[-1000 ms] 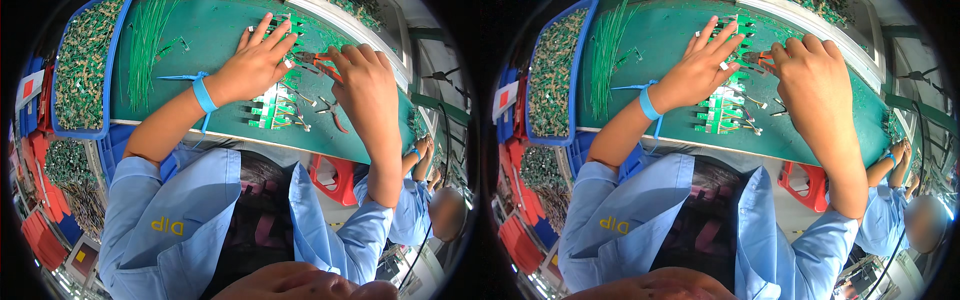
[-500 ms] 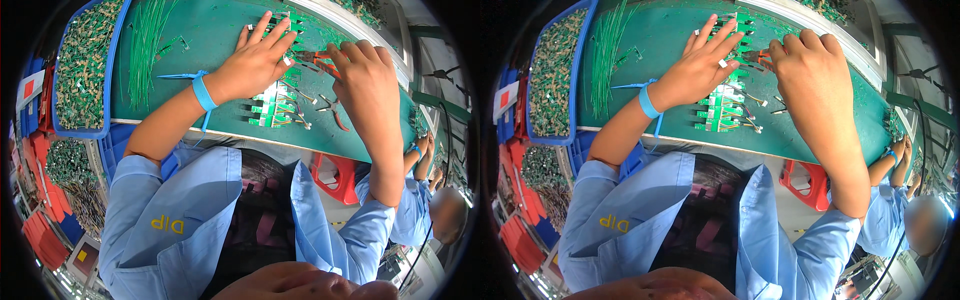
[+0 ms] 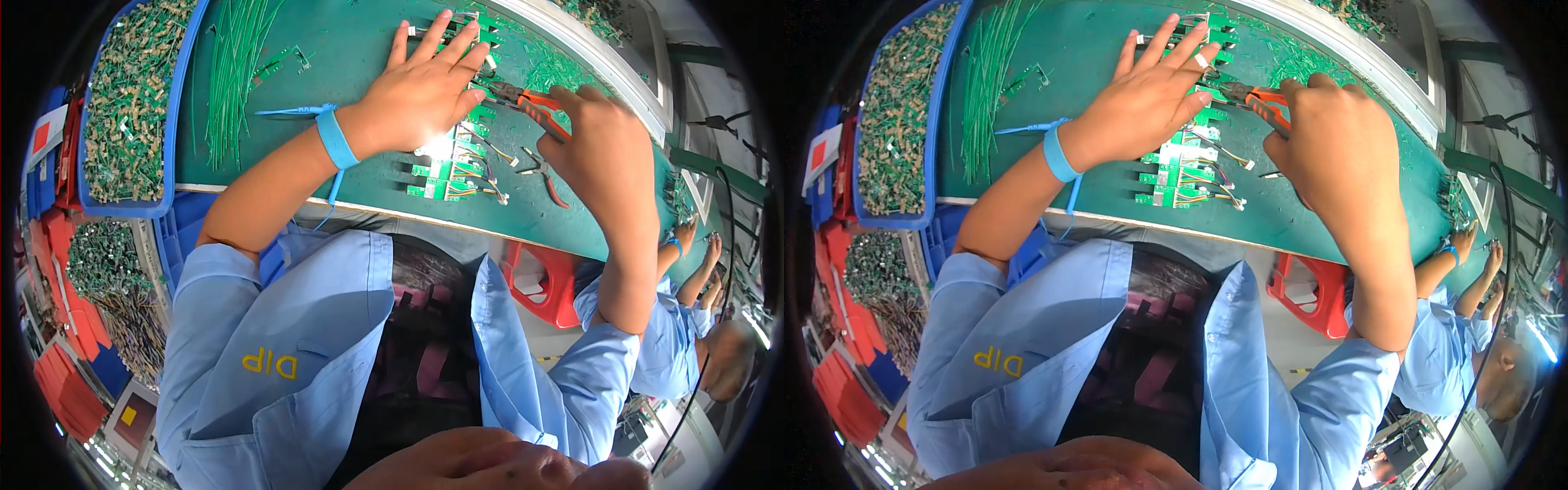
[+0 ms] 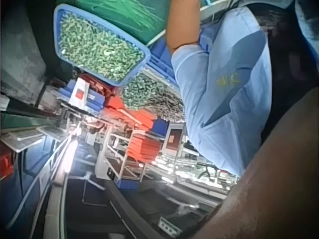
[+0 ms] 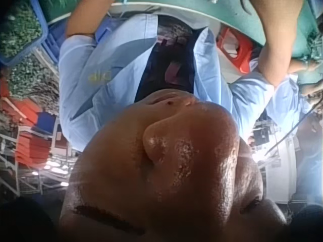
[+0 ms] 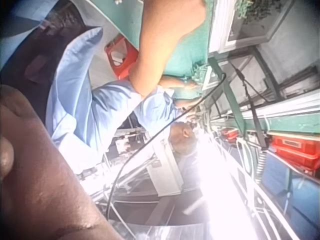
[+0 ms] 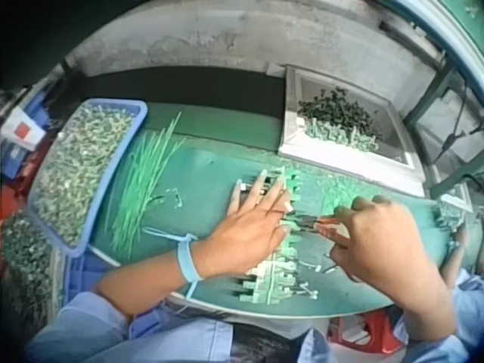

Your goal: Inserting electronic components into circuit boards and trimming lead wires with wire cutters.

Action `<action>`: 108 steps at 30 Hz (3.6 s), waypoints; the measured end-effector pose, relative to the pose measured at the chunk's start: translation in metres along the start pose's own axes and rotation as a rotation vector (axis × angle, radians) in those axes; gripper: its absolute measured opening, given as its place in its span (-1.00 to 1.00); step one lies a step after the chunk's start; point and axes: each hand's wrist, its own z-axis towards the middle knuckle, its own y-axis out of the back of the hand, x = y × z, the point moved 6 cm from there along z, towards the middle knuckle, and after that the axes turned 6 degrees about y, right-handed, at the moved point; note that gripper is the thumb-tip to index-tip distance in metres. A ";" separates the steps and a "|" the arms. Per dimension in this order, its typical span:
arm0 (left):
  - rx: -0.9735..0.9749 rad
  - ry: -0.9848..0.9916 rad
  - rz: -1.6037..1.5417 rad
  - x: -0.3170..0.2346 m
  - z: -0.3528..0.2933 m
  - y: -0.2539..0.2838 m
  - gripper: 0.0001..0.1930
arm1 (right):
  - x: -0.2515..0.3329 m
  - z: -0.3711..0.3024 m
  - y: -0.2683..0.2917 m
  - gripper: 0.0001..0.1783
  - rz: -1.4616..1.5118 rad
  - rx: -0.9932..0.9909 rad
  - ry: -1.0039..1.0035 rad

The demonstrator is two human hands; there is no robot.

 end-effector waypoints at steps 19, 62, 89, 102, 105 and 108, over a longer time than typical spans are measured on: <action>-0.122 -0.061 0.014 -0.022 -0.028 0.063 -0.35 | 0.015 -0.040 0.026 -0.44 0.056 -0.025 0.062; -0.011 -0.085 -0.071 -0.054 -0.114 0.011 -0.26 | 0.035 -0.075 -0.002 -0.34 0.229 0.207 -0.095; -0.099 -0.082 -0.108 -0.050 -0.115 0.006 -0.26 | 0.082 -0.095 0.014 -0.36 0.026 0.057 0.137; -0.064 -0.077 -0.041 -0.048 -0.116 0.006 -0.29 | 0.042 -0.104 -0.004 -0.44 0.280 0.203 -0.104; -0.065 -0.114 -0.076 -0.051 -0.112 0.006 -0.32 | -0.011 -0.116 -0.004 -0.45 0.323 0.137 -0.241; -0.014 -0.090 -0.202 -0.052 -0.115 0.012 -0.29 | -0.069 -0.123 -0.035 -0.45 0.079 0.030 -0.360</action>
